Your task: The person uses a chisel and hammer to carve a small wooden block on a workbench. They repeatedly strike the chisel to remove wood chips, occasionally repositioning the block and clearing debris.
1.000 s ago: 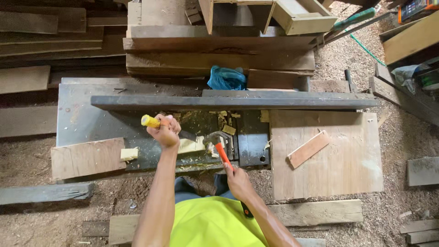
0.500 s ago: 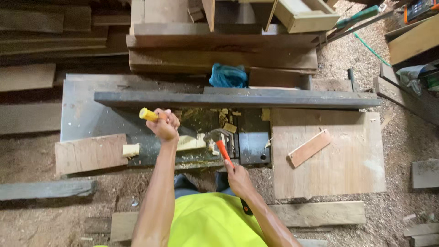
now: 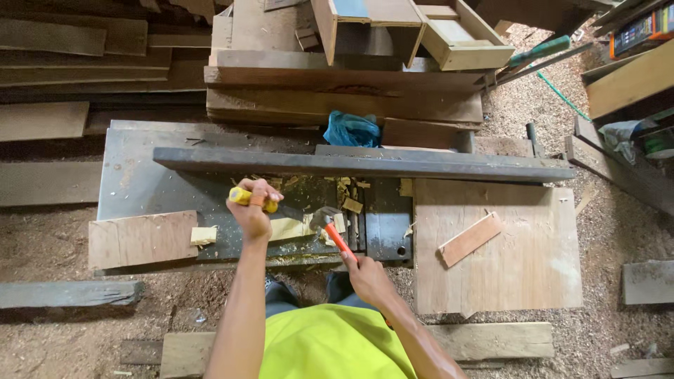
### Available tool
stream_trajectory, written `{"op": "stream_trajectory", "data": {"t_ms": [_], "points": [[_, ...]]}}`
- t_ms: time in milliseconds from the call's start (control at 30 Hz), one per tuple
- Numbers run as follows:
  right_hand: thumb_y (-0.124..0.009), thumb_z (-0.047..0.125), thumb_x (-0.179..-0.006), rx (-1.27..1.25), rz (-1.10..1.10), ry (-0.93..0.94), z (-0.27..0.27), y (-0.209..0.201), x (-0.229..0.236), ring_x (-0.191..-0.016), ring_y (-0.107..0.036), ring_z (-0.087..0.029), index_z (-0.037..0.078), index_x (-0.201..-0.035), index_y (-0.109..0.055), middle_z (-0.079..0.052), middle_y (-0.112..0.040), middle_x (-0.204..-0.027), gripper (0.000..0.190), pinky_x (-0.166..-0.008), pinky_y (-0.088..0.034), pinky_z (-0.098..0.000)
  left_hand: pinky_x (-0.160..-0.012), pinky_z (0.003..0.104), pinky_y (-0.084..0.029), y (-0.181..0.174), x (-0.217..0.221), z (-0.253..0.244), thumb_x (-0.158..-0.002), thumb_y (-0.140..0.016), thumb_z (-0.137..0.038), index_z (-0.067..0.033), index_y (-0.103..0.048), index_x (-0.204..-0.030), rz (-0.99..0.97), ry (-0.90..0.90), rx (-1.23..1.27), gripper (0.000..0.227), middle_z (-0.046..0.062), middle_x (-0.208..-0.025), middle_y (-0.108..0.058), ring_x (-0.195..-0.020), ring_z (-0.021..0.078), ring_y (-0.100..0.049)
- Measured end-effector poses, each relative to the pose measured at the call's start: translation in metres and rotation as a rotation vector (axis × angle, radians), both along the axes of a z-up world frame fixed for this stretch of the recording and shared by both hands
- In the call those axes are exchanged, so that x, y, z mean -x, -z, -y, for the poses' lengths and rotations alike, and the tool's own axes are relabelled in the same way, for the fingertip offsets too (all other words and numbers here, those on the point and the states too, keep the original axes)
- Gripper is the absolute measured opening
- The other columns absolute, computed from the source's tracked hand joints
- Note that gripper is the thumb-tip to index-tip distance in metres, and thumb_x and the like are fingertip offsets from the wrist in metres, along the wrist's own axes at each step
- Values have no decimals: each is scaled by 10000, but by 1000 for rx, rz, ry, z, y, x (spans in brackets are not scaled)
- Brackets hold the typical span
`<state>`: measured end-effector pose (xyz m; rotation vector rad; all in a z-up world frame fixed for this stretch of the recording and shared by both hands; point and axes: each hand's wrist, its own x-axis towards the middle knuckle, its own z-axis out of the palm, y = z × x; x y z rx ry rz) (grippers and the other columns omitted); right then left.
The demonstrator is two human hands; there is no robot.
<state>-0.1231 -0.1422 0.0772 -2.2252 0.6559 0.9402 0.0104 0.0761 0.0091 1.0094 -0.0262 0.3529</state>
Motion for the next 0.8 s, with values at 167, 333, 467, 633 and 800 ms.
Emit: {"op": "stream_trajectory", "data": {"t_ms": [167,333,467,633,800], "points": [[-400,582,-1016,-3,52,-11,4,6,3,-632,-684,-354,-49,-878,-697,-223,-667,-656,711,-669,-516,-508,-375,289,-268,17,-4,-2,-1028,-574,-101,-105,-406,-588,-82,-50,-37,471,-23,-504,-375,-410,83,-337],[-424,563,-1011,-8,129,10,5,18,10,-673,-699,-402,-39,-878,-696,-257,-680,-692,674,-669,-526,-512,-422,310,-227,50,24,-65,-986,-467,-245,-216,-253,-638,-535,-352,543,410,-54,-521,-220,-398,88,-203],[-453,547,-1030,22,250,-66,8,27,22,-784,-675,-456,-44,-911,-703,-281,-673,-763,654,-660,-508,-536,-416,300,-209,61,58,-66,-1019,-466,-245,-209,-259,-654,-282,-296,402,422,-58,-508,-217,-399,84,-217],[-445,534,-973,-1,134,20,2,23,5,-729,-717,-429,54,-1130,-698,-266,-683,-722,565,-690,-529,-522,-395,278,-246,22,1,-44,-1024,-527,-110,-153,-360,-621,-15,-178,219,438,-48,-513,-304,-417,88,-276],[-440,557,-1000,-23,137,45,-1,22,18,-727,-696,-433,1,-1044,-700,-258,-677,-709,615,-706,-514,-519,-380,299,-308,-14,14,2,-989,-505,-44,-100,-458,-586,50,-168,-66,410,-6,-481,-447,-383,106,-423]]}}
